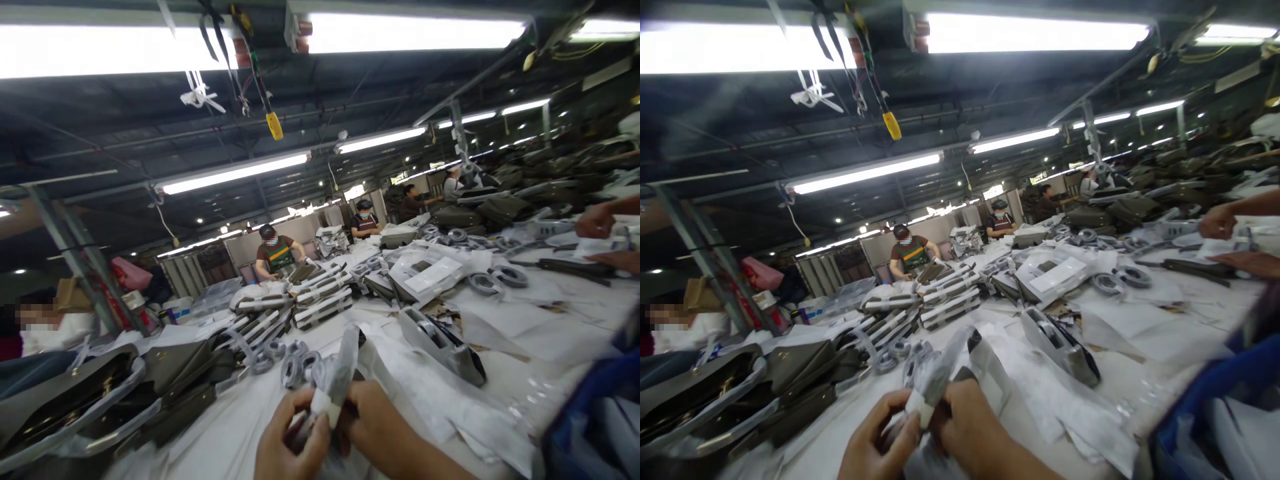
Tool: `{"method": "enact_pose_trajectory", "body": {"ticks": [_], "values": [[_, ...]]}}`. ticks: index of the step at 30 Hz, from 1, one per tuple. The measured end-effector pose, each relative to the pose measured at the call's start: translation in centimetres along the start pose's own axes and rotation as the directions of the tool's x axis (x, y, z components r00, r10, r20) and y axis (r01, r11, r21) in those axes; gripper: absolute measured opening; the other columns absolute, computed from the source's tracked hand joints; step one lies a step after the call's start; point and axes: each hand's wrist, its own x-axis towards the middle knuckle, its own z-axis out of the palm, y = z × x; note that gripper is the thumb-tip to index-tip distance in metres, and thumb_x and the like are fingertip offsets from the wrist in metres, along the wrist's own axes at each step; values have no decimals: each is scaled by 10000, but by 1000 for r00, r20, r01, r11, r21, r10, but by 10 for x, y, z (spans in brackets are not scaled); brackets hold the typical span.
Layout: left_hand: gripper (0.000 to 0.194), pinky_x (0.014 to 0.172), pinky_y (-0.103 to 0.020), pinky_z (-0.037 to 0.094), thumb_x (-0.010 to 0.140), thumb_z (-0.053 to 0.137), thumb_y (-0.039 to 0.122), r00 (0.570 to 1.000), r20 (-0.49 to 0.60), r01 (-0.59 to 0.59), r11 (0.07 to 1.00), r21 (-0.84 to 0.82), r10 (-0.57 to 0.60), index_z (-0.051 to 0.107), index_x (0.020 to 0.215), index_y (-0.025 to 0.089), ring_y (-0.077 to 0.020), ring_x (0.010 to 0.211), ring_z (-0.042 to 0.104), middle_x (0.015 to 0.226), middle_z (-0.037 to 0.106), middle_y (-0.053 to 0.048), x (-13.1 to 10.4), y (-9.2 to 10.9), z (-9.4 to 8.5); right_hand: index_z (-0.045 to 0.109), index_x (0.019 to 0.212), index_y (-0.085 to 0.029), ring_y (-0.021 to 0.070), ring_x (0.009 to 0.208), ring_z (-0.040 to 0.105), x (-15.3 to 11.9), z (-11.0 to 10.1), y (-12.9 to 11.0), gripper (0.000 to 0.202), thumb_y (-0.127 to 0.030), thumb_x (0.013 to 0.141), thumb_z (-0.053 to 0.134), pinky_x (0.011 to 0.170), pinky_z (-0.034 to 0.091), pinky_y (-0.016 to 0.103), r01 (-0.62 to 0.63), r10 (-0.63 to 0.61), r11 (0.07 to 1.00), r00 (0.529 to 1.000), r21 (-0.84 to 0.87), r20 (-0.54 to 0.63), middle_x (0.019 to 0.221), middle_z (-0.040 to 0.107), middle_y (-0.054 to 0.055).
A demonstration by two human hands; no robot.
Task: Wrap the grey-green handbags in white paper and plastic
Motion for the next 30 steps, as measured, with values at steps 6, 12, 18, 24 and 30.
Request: {"method": "enact_pose_trajectory", "body": {"ticks": [6, 12, 18, 24, 30], "values": [[545, 693, -258, 507, 792, 684, 565, 972, 21, 235, 963, -131, -234, 681, 1143, 148, -180, 801, 653, 974, 733, -71, 33, 3, -41, 745, 917, -216, 161, 661, 691, -6, -36, 9, 252, -357, 934, 536, 689, 510, 270, -13, 0, 992, 995, -126, -104, 768, 753, 13], [604, 802, -300, 526, 874, 581, 614, 980, -13, 191, 964, -183, -197, 607, 1297, 184, -225, 1018, 647, 1256, 662, -113, 26, -22, -55, 731, 1033, -240, 226, 843, 731, -26, -49, 83, 244, -356, 870, 592, 807, 575, 350, -156, 112, 956, 977, -249, -182, 973, 772, 42], [711, 1030, -418, 449, 920, 424, 681, 974, 63, 227, 959, -169, -220, 428, 1461, 218, -279, 1314, 509, 1448, 536, -145, -22, -45, -60, 709, 1100, -215, 249, 917, 719, -51, -47, 144, 325, -396, 865, 575, 790, 616, 398, -190, 127, 943, 964, -273, -234, 1150, 718, 101], [679, 1016, -413, 462, 750, 713, 613, 937, 56, 345, 939, 12, -345, 585, 1239, 159, -300, 1188, 607, 1269, 660, -140, -67, -63, -30, 734, 1058, -204, 221, 907, 727, -63, -43, 147, 286, -370, 892, 571, 811, 599, 366, -199, 181, 952, 979, -233, -96, 1087, 754, 83], [548, 831, -423, 557, 707, 663, 703, 905, -146, 419, 898, 138, -400, 673, 907, 193, -327, 952, 683, 805, 718, -39, -72, -91, -27, 739, 1082, -227, 179, 927, 701, -41, -116, 137, 282, -355, 953, 523, 809, 555, 289, -129, 30, 866, 978, -482, -208, 1073, 759, 42]]}}
